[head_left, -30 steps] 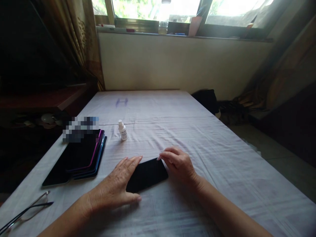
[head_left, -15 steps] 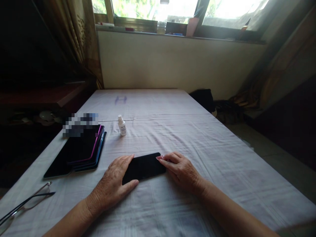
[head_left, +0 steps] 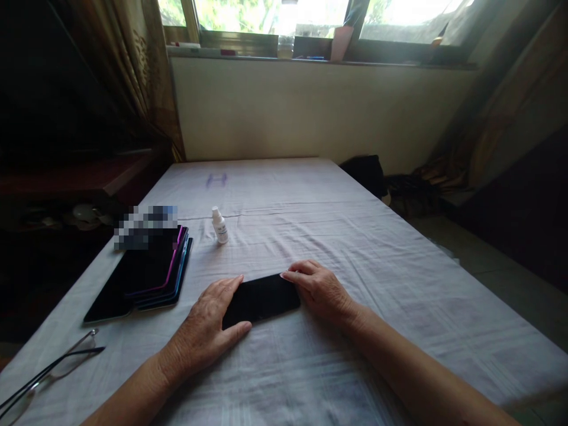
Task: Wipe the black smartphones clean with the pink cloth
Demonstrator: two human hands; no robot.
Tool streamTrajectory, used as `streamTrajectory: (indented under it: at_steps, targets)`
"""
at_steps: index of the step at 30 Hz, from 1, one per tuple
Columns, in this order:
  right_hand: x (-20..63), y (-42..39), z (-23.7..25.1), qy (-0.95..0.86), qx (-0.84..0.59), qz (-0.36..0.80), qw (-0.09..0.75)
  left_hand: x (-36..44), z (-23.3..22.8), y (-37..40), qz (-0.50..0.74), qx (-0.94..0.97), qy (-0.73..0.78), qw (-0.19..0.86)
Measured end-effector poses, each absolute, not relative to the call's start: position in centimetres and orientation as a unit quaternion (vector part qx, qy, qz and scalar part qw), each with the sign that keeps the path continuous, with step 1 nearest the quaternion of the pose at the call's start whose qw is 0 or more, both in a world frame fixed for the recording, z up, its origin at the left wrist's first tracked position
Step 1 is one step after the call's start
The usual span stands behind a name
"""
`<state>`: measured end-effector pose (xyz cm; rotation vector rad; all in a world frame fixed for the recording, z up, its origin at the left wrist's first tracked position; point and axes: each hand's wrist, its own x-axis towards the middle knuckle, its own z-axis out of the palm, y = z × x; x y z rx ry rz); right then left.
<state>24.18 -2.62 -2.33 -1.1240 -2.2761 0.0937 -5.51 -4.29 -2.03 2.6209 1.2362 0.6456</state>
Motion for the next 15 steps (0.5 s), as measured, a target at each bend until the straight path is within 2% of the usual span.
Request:
streamTrajectory:
  at_steps: [11, 15]
  targets:
    - [25.3, -5.0, -1.0, -0.884, -0.372, 0.011, 0.283, -5.4, -2.9, -4.9, 0.220, 0.872, 0.432, 0.066]
    - [25.0, -3.6, -1.3, -0.879, -0.388, -0.001, 0.276, -5.5, -2.8, -5.0, 0.220, 0.872, 0.432, 0.067]
